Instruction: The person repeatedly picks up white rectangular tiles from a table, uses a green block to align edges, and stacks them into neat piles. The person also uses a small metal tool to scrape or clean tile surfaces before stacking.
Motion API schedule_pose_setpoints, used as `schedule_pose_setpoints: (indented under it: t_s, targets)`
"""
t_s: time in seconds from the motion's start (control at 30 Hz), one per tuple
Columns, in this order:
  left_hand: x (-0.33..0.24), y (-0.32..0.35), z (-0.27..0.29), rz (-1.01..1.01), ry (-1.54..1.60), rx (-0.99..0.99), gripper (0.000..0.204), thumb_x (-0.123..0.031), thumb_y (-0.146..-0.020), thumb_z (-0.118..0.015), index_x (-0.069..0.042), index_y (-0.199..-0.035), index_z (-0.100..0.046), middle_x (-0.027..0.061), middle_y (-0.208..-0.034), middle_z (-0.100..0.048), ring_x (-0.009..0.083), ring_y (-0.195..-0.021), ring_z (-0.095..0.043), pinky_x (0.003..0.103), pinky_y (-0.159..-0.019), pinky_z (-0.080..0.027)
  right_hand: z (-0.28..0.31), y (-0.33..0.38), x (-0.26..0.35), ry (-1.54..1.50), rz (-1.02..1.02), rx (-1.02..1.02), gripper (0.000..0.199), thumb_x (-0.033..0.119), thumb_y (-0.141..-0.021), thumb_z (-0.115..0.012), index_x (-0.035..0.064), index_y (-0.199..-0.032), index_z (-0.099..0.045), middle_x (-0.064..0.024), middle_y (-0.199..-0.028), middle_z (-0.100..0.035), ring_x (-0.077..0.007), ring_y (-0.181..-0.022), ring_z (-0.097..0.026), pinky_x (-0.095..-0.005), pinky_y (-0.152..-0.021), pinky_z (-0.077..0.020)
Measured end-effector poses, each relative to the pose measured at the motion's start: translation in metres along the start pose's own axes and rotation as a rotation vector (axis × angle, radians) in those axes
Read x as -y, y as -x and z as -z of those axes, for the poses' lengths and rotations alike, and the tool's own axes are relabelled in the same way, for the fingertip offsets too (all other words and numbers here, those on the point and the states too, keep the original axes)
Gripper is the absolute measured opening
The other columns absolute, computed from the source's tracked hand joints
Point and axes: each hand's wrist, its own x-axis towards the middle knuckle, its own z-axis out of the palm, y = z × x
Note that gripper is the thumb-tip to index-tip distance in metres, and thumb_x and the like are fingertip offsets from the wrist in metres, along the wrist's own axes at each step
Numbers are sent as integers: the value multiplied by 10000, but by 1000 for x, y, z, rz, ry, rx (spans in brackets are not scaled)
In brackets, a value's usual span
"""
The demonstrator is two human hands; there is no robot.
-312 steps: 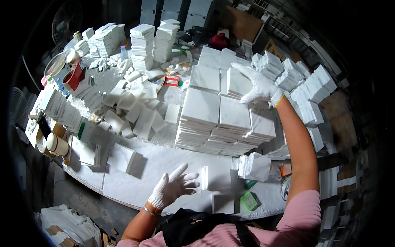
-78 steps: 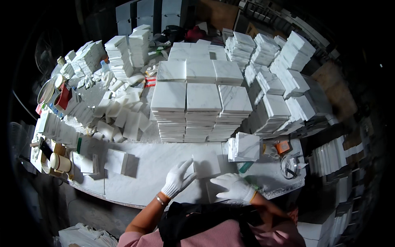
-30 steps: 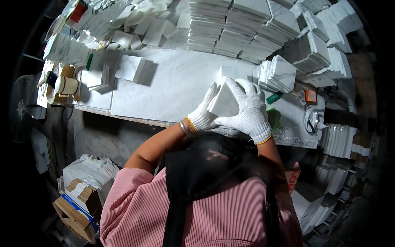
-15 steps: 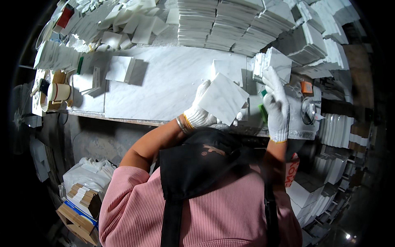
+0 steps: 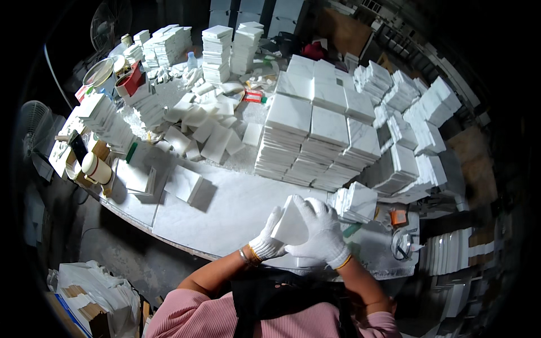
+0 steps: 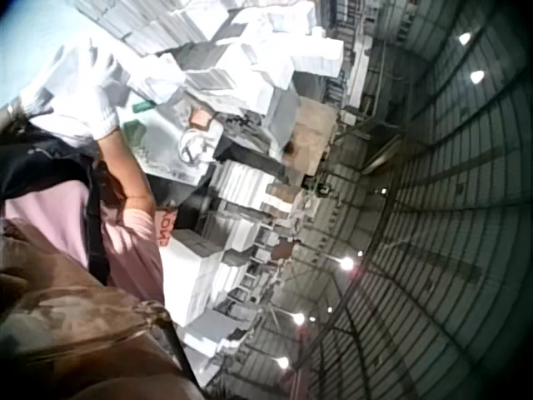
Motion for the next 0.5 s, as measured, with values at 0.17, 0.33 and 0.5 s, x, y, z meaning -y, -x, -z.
schedule_pose_setpoints:
  t_s: [0.17, 0.33, 0.5]
  targets:
    - [-50, 1, -22, -117, 33, 362, 1110, -897, -732, -426, -190, -1557, -199, 156, -1533, -339, 430, -1378, -358, 601, -1034, -428, 83, -78, -18, -6, 249, -199, 1093, 374, -502, -863, 72, -1459, -431, -168, -1295, -486, -351, -1215, -488, -443, -1047, -391]
    - [-62, 23, -12, -193, -39, 260, 1016, -857, -786, -417, -249, -1564, -179, 202, -1513, -361, 437, -1320, -439, 565, -1008, -450, 148, -205, -54, -100, 290, -140, 1100, 308, -500, -850, 64, -1473, -400, -187, -1322, -505, -333, -1247, -492, -386, -1071, -390]
    - [-66, 42, 6, -248, -71, 91, 948, -838, -826, -373, -261, -1560, -209, 187, -1511, -380, 415, -1292, -472, 568, -1043, -380, 125, -319, -98, -33, 330, 8, 1158, 389, -498, -863, 62, -1492, -366, -215, -1381, -495, -369, -1295, -456, -396, -1107, -352]
